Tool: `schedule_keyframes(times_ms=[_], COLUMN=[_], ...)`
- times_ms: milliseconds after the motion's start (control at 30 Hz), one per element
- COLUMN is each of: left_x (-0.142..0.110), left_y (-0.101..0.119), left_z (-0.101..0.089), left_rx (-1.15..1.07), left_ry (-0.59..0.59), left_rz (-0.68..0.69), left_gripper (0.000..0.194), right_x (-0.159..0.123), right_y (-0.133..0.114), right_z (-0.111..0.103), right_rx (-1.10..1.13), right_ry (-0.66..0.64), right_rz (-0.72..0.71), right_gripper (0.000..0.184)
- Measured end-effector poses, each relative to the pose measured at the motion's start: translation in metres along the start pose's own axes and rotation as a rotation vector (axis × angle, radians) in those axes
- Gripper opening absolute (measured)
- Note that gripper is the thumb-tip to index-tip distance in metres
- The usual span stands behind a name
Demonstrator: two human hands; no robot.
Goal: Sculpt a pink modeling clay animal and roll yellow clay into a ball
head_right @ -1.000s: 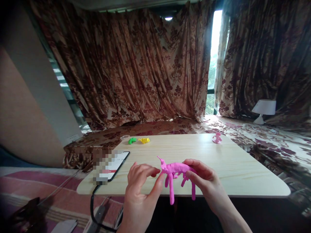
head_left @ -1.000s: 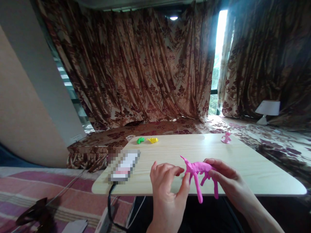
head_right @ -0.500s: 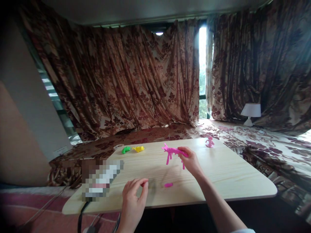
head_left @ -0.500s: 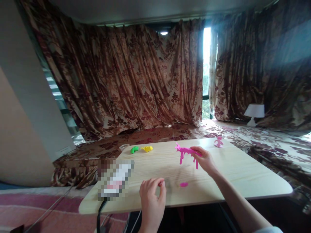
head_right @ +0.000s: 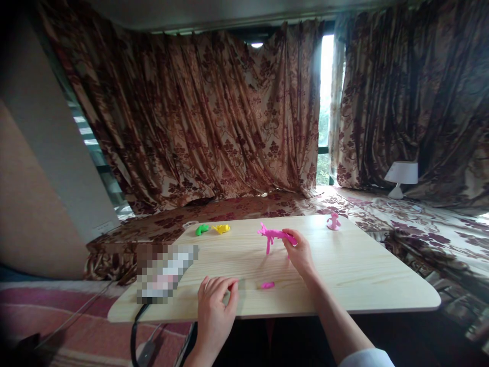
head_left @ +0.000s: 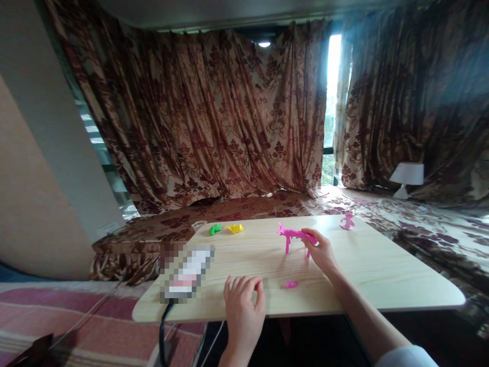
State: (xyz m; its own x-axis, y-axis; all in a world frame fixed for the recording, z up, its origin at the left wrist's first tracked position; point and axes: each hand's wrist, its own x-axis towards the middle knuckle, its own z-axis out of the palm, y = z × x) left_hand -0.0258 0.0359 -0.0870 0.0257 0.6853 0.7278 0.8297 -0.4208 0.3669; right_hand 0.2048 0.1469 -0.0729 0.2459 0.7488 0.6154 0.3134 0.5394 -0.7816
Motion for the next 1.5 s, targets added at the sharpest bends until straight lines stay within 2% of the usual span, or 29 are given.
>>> schedule_keyframes(times_ms=[400, 800, 1133, 1300, 1500], left_x=[0.0, -0.004, -0.005, 0.015, 0.043], left_y=[0.004, 0.005, -0.001, -0.005, 0.013], left_z=[0.002, 0.009, 0.013, 0.015, 0.034], left_rx=[0.017, 0.029, 0.001, -0.045, -0.058], left_ry=[0.032, -0.009, -0.037, -0.003, 0.006], left_rz=[0.032, 0.013, -0.031, -0.054, -0.07], left_gripper=[0.017, 0.016, 0.014, 0.015, 0.008], right_x=[-0.008, -0.011, -0.011, -0.013, -0.016], right_y=[0.006, 0.012, 0.012, 0.003, -0.01], right_z=[-0.002, -0.006, -0.002, 0.001, 0.003], right_rx=[-0.034, -0.09, -0.021, 0.119, 0.294], right_ry=[0.049, 0.065, 0.037, -0.034, -0.162], right_rz=[-0.031, -0.033, 0.001, 0.065, 0.153], right_gripper=[0.027, 0.024, 0.027, 0.031, 0.033])
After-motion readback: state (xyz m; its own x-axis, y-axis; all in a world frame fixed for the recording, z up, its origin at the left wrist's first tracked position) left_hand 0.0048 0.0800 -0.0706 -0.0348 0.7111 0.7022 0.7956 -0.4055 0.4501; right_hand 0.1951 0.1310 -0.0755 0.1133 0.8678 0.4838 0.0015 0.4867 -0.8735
